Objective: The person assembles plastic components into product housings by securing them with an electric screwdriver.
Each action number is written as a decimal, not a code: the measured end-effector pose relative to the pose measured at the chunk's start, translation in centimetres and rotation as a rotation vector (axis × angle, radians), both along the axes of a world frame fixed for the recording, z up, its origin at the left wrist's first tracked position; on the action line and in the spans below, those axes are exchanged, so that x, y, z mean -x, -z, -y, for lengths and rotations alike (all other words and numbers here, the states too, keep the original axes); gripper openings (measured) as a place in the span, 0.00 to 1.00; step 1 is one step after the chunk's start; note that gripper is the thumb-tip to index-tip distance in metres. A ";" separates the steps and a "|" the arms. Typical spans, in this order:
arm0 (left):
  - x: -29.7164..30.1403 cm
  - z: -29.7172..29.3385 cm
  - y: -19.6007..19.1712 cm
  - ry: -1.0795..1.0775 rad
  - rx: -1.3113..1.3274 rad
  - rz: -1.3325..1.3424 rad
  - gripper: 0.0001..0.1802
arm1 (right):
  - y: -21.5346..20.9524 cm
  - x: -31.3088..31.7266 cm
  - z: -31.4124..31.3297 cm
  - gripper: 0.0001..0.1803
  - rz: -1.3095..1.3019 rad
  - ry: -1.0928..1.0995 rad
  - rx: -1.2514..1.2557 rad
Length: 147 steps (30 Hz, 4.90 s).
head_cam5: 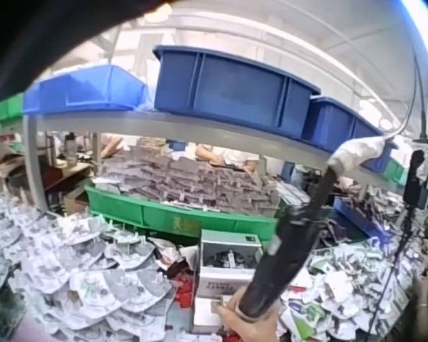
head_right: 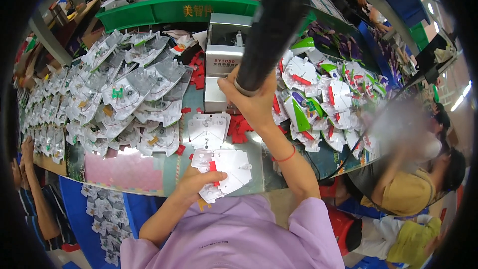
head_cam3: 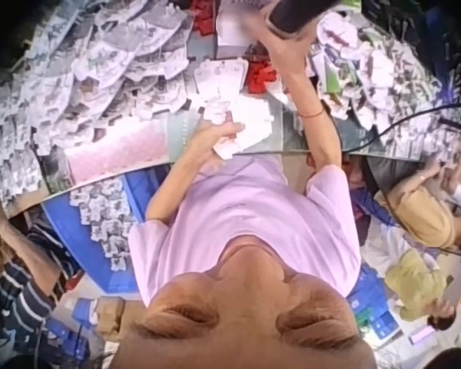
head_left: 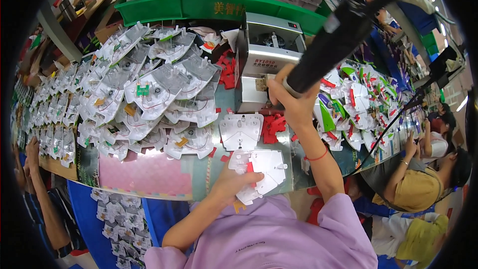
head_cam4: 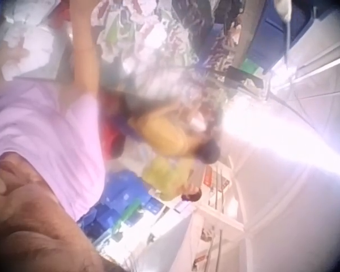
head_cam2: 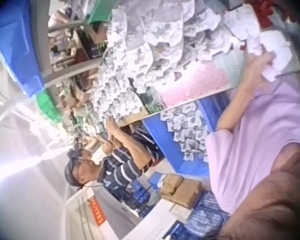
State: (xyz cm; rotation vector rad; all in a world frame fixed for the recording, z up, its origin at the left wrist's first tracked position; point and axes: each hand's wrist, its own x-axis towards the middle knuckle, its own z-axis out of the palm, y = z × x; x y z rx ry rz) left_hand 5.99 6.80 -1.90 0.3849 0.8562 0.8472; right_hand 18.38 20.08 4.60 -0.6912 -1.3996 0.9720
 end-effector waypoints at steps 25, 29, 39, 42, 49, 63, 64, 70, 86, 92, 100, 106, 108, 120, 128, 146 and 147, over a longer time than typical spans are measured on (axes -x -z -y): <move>-0.3 0.1 -0.1 0.044 -0.004 -0.001 0.29 | -6.2 -2.5 -3.9 0.07 -0.230 0.180 -0.612; -0.2 0.3 -0.1 0.075 0.021 -0.010 0.29 | -5.6 -3.0 -7.1 0.14 0.031 0.238 -0.413; 0.0 0.2 -0.4 0.087 0.049 -0.020 0.30 | -5.4 -2.9 -2.9 0.06 -0.251 -0.070 -0.346; -0.2 0.2 -0.5 0.082 0.047 -0.014 0.28 | -3.9 -2.6 -1.3 0.07 -0.140 -0.138 -0.306; 0.0 0.0 -1.2 0.091 0.072 -0.058 0.27 | -0.7 -1.6 -1.7 0.14 0.117 -0.095 -0.208; -0.5 0.0 -0.8 0.050 0.028 -0.069 0.25 | -1.8 -2.7 5.4 0.08 -0.144 -0.501 0.151; -0.6 0.0 -1.2 0.040 0.014 -0.079 0.25 | -1.8 -2.9 5.8 0.08 -0.146 -0.541 0.150; -0.7 0.2 -1.6 0.100 -0.048 -0.061 0.25 | -1.2 -2.9 7.8 0.10 -0.129 -0.526 0.135; -0.7 -0.1 -3.0 0.172 -0.069 -0.138 0.21 | -1.8 -2.3 8.3 0.42 -0.248 -0.529 -0.104; -0.5 -0.7 -3.0 0.265 -0.129 -0.048 0.18 | -2.4 -4.6 6.6 0.48 0.091 -0.826 -0.127; -1.1 -0.3 -2.4 0.105 -0.209 -0.250 0.18 | -2.0 -2.8 6.3 0.17 -0.076 -0.730 -0.123; -1.0 -1.2 -2.1 0.042 -0.188 -0.329 0.20 | -1.3 -3.0 4.4 0.08 -0.175 -0.422 -0.128; -0.5 -1.3 -1.3 0.074 -0.158 -0.363 0.22 | -1.3 -2.8 2.4 0.08 -0.138 -0.259 -0.212; -0.2 -1.1 -0.8 -0.147 -0.145 -0.138 0.17 | -0.6 -0.8 0.5 0.07 -0.051 -0.027 -0.023; 0.2 -1.3 -1.3 -0.194 -0.077 -0.074 0.20 | -1.5 -2.1 6.8 0.09 -0.293 -0.532 0.150; -0.3 -1.3 -2.8 -0.049 -0.068 -0.053 0.18 | -1.0 -3.9 9.4 0.33 0.083 -0.714 -0.031; -0.4 -1.3 -2.6 -0.054 -0.093 -0.068 0.18 | -1.6 -4.0 9.5 0.33 0.082 -0.709 -0.030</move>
